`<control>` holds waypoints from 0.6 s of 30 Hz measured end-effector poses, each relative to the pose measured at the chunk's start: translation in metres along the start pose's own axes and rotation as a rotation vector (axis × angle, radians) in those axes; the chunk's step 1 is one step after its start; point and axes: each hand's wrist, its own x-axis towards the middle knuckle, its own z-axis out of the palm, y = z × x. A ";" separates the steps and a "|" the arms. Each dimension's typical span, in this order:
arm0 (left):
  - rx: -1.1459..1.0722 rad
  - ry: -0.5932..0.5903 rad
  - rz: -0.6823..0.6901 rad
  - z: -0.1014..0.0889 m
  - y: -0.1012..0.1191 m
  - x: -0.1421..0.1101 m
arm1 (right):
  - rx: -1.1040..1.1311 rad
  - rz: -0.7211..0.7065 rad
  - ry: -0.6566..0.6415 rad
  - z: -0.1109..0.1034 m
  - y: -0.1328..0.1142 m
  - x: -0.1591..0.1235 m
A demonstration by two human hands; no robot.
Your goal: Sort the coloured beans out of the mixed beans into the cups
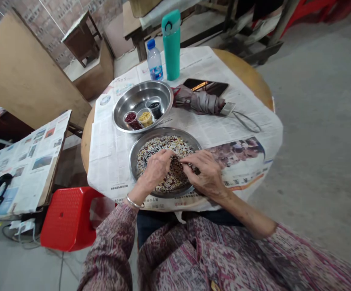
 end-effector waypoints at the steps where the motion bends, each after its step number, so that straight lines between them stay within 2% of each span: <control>1: 0.012 0.040 -0.006 -0.004 -0.002 0.004 | 0.003 0.011 0.002 0.000 0.000 0.000; 5: 0.123 0.145 -0.091 -0.018 -0.013 0.013 | 0.012 0.036 -0.014 0.001 -0.001 -0.001; 8: 0.177 0.115 -0.167 -0.020 -0.018 0.015 | 0.013 0.065 -0.015 0.001 -0.001 -0.002; 10: 0.161 0.069 -0.172 -0.015 -0.019 0.019 | -0.006 0.097 -0.020 0.002 -0.001 -0.002; 12: 0.106 0.027 -0.131 -0.010 -0.018 0.023 | -0.027 0.120 -0.023 0.002 0.000 -0.003; 16: -0.066 -0.079 0.080 -0.002 -0.012 0.027 | 0.005 0.119 -0.006 0.004 0.002 -0.003; 18: -0.104 -0.139 0.141 -0.003 -0.008 0.022 | 0.027 0.123 0.000 0.004 0.003 -0.002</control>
